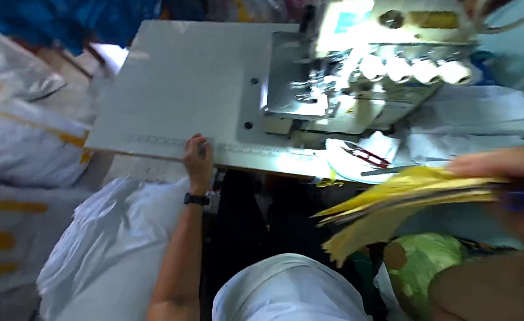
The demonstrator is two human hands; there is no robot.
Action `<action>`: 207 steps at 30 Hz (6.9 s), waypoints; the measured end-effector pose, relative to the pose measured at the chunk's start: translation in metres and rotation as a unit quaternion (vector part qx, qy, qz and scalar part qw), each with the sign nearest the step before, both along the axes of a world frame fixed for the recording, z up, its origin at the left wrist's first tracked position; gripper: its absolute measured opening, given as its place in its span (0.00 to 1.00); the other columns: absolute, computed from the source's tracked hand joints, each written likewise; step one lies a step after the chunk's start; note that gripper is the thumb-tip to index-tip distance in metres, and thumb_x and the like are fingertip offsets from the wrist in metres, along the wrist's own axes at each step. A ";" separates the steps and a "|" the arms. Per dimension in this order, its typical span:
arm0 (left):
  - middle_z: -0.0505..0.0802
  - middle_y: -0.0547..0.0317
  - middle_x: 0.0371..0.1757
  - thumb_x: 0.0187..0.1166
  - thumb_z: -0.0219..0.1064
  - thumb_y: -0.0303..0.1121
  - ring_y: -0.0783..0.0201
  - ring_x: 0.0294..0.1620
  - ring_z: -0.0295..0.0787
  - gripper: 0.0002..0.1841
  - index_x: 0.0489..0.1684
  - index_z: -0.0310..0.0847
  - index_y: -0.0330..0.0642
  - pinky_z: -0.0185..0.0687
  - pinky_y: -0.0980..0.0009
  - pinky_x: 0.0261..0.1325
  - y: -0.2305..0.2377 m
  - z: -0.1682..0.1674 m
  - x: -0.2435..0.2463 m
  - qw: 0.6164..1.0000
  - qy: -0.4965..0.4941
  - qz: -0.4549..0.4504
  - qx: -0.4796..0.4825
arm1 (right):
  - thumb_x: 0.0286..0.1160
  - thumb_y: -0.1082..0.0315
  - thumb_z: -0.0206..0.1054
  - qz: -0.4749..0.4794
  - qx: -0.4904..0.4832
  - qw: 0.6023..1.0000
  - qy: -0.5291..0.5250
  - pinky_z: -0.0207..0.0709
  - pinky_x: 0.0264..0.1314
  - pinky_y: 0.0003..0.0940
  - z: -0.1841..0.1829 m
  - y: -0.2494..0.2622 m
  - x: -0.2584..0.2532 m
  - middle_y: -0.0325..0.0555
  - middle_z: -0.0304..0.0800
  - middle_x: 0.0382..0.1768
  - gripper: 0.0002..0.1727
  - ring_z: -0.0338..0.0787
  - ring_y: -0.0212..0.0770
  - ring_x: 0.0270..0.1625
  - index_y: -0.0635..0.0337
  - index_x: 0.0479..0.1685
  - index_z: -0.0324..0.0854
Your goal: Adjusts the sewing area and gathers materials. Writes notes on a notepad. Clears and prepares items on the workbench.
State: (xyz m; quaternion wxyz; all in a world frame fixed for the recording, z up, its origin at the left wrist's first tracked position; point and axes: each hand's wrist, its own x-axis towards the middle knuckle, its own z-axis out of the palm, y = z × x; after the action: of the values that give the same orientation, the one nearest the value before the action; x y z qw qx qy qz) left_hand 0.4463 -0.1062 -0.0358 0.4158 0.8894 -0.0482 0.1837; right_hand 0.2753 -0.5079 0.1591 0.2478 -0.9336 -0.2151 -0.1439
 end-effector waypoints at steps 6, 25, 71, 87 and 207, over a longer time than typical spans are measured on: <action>0.85 0.31 0.69 0.90 0.46 0.28 0.51 0.73 0.82 0.20 0.62 0.78 0.18 0.75 0.59 0.77 0.022 -0.019 -0.027 0.986 -0.066 -0.005 -0.152 | 0.65 0.79 0.71 0.206 -0.070 0.976 -0.025 0.76 0.26 0.57 -0.014 0.182 0.123 0.53 0.89 0.27 0.06 0.90 0.59 0.29 0.62 0.37 0.89; 0.94 0.49 0.64 0.84 0.66 0.40 0.47 0.76 0.83 0.13 0.48 0.92 0.42 0.55 0.35 0.84 0.016 -0.053 -0.016 0.977 -0.196 0.050 0.068 | 0.93 0.62 0.51 0.029 0.468 0.803 0.368 0.86 0.35 0.23 -0.124 0.244 0.210 0.32 0.92 0.26 0.17 0.89 0.27 0.27 0.57 0.41 0.85; 0.83 0.59 0.59 0.94 0.38 0.50 0.62 0.78 0.70 0.22 0.48 0.80 0.55 0.29 0.48 0.91 -0.016 -0.104 0.009 0.942 -0.306 0.125 0.058 | 0.73 0.75 0.68 0.129 0.310 0.938 0.086 0.69 0.24 0.10 -0.194 0.275 0.241 0.27 0.78 0.18 0.12 0.74 0.13 0.20 0.59 0.20 0.77; 0.84 0.60 0.58 0.94 0.36 0.51 0.62 0.75 0.72 0.23 0.46 0.79 0.55 0.31 0.49 0.91 -0.017 -0.103 0.010 0.941 -0.303 0.139 0.057 | 0.73 0.76 0.68 0.122 0.324 0.934 0.084 0.67 0.22 0.10 -0.194 0.276 0.241 0.25 0.76 0.16 0.13 0.72 0.13 0.19 0.57 0.19 0.76; 0.87 0.71 0.61 0.75 0.58 0.17 0.77 0.58 0.90 0.35 0.82 0.44 0.36 0.90 0.72 0.60 0.044 0.026 -0.085 0.898 0.104 -0.035 -0.427 | 0.78 0.59 0.73 0.085 0.192 0.966 0.148 0.79 0.66 0.59 -0.116 0.227 0.144 0.67 0.91 0.59 0.30 0.91 0.63 0.61 0.70 0.74 0.80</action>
State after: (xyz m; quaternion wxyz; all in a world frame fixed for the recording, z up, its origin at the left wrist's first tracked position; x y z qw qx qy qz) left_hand 0.3614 -0.0625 -0.0094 0.7642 0.6384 0.0474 0.0782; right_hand 0.4197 -0.2810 0.0427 0.4625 -0.8578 -0.2231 -0.0208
